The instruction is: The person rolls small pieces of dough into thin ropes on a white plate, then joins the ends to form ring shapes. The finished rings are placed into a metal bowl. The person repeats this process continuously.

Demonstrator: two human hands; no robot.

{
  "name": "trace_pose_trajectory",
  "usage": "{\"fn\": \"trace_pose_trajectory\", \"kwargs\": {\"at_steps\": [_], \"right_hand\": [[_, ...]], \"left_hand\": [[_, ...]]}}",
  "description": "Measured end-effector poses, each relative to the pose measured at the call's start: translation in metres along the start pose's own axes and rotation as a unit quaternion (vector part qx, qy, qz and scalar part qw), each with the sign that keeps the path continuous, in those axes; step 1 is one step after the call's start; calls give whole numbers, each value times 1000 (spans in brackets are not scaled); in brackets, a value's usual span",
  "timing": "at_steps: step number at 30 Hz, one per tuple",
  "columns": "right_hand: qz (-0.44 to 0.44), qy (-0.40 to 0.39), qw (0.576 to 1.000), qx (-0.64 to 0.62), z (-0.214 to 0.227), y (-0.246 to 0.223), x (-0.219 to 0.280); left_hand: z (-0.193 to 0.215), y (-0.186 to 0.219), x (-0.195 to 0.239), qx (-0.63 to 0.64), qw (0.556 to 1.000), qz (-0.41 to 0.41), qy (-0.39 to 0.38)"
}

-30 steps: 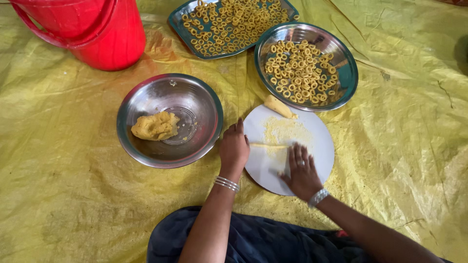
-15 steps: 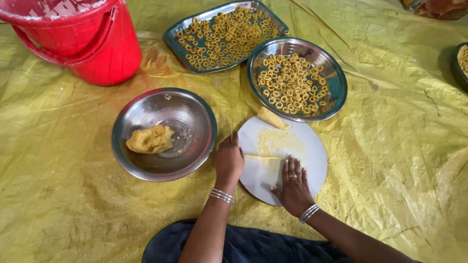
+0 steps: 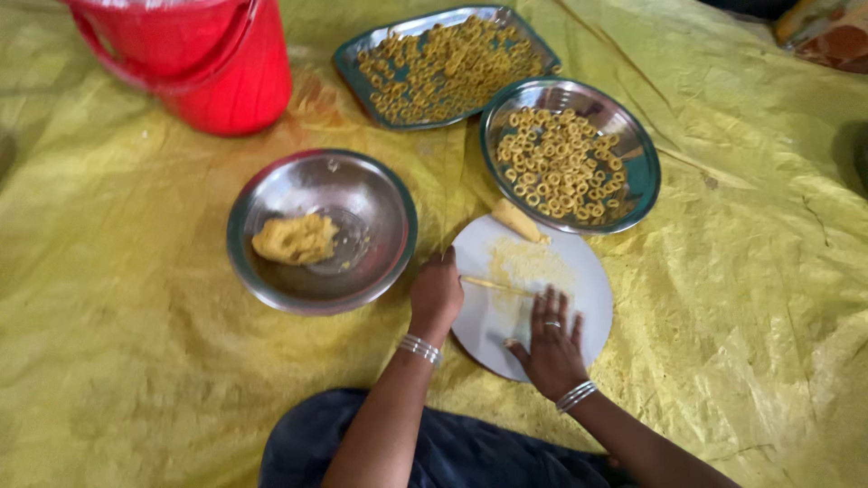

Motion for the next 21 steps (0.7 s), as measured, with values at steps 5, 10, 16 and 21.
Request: {"fn": "trace_pose_trajectory", "kwargs": {"at_steps": [5, 10, 16, 21], "right_hand": [[141, 41, 989, -28, -7, -71, -24], [94, 98, 990, -31, 7, -73, -83], [92, 23, 995, -9, -15, -89, -41], [66, 80, 993, -52, 13, -80, -79]], "left_hand": [[-11, -18, -10, 75, 997, 35, -4], [-10, -29, -15, 123, 991, 35, 44], [-4, -34, -12, 144, 987, 67, 35], [7, -29, -8, 138, 985, 103, -7]]}}
Point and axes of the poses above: each hand's wrist, its own x-axis away from the middle knuckle, its own z-axis out of the back of the hand, y = z × x, the point moved 10 cm from there along -x, towards the middle knuckle, and after that the axes turned 4 degrees about -x, right-handed, at the moved point
